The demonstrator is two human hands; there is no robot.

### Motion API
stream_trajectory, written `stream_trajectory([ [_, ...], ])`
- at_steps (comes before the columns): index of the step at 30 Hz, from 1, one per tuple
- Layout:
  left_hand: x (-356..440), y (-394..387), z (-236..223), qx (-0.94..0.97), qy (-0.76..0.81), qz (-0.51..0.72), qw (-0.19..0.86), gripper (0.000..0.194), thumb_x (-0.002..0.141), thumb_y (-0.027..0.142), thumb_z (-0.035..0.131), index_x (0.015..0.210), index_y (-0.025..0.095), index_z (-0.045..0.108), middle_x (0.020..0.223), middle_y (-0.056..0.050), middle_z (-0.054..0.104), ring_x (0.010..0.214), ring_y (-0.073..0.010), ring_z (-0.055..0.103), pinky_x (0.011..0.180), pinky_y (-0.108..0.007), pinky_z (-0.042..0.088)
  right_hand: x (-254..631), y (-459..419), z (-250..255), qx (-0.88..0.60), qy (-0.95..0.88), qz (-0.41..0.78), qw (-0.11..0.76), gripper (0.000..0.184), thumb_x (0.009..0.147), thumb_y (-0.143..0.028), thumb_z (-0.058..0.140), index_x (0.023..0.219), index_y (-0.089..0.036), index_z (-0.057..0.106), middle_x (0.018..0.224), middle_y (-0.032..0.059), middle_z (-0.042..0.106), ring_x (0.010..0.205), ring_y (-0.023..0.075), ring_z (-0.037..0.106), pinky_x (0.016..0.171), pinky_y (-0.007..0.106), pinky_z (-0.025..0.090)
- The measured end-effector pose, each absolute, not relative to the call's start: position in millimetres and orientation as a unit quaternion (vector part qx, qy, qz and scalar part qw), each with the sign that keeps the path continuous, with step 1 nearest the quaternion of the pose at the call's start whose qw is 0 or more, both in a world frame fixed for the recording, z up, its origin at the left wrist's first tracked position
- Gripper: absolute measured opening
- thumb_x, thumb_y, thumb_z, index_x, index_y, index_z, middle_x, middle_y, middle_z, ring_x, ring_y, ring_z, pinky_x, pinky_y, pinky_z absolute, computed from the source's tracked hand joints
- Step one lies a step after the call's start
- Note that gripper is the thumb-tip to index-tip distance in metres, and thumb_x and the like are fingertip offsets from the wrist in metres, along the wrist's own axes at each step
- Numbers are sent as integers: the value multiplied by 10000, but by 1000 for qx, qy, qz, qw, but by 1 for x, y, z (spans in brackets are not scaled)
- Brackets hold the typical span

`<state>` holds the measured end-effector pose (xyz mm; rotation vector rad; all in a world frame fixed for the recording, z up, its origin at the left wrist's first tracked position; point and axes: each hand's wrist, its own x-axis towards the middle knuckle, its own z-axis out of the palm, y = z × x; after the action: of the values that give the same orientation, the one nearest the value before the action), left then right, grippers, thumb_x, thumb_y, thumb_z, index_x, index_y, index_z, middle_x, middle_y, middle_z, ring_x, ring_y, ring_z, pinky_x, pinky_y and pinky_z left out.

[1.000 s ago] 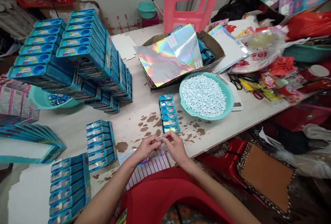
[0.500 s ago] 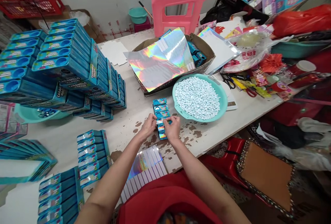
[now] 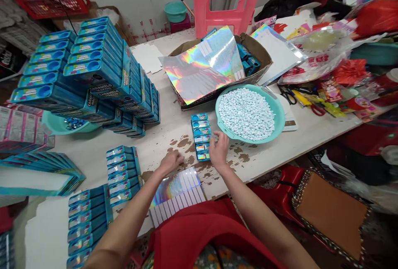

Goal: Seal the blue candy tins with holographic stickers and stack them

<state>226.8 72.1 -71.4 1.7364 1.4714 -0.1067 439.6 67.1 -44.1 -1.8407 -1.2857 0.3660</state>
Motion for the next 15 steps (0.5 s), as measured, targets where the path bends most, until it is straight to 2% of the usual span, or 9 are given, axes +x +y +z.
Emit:
stream_trajectory([
  [2, 201, 50, -70, 707, 558, -105, 423, 250, 690, 408, 628, 784, 178, 598, 893, -60, 610, 833, -207, 537, 651, -249, 354, 423, 40, -39, -676, -583, 131, 432, 179, 842, -177, 462, 1013, -180, 516, 1081, 106, 539, 1062, 239, 466, 917, 427, 372],
  [4, 186, 29, -72, 694, 574, -134, 412, 188, 639, 313, 667, 740, 166, 604, 888, -65, 598, 828, -203, 522, 641, -248, 340, 401, 10, -42, -602, -662, 181, 407, 177, 855, -158, 458, 1010, -197, 533, 1057, 90, 558, 1052, 227, 481, 910, 411, 395],
  [6, 180, 13, -76, 669, 604, -130, 414, 84, 701, 220, 581, 748, 157, 609, 817, -55, 599, 765, -175, 518, 620, -246, 327, 379, -17, -54, -549, -722, 245, 343, 207, 857, -140, 445, 1024, -200, 552, 1047, 87, 569, 1031, 219, 495, 895, 393, 422],
  [9, 177, 2, -82, 638, 616, -100, 451, 148, 772, 170, 473, 776, 147, 620, 697, -22, 593, 653, -132, 500, 585, -233, 314, 356, -39, -78, -541, -762, 281, 221, 341, 841, -169, 489, 1180, -186, 515, 1172, 116, 529, 1076, 246, 473, 898, 412, 438],
  [12, 174, 0, -86, 616, 625, -54, 476, 161, 774, 187, 479, 743, 139, 629, 661, -8, 590, 627, -119, 488, 571, -223, 311, 347, -44, -94, -524, -802, 267, 109, 468, 836, -217, 531, 1294, -198, 438, 1262, 122, 491, 1111, 277, 454, 900, 445, 435],
  [15, 172, -1, -90, 603, 640, -45, 474, 170, 764, 205, 487, 709, 138, 633, 637, -5, 584, 607, -117, 480, 557, -219, 305, 347, -45, -96, -477, -843, 244, 48, 466, 854, -196, 508, 1311, -206, 420, 1275, 118, 498, 1099, 272, 468, 875, 443, 441],
])
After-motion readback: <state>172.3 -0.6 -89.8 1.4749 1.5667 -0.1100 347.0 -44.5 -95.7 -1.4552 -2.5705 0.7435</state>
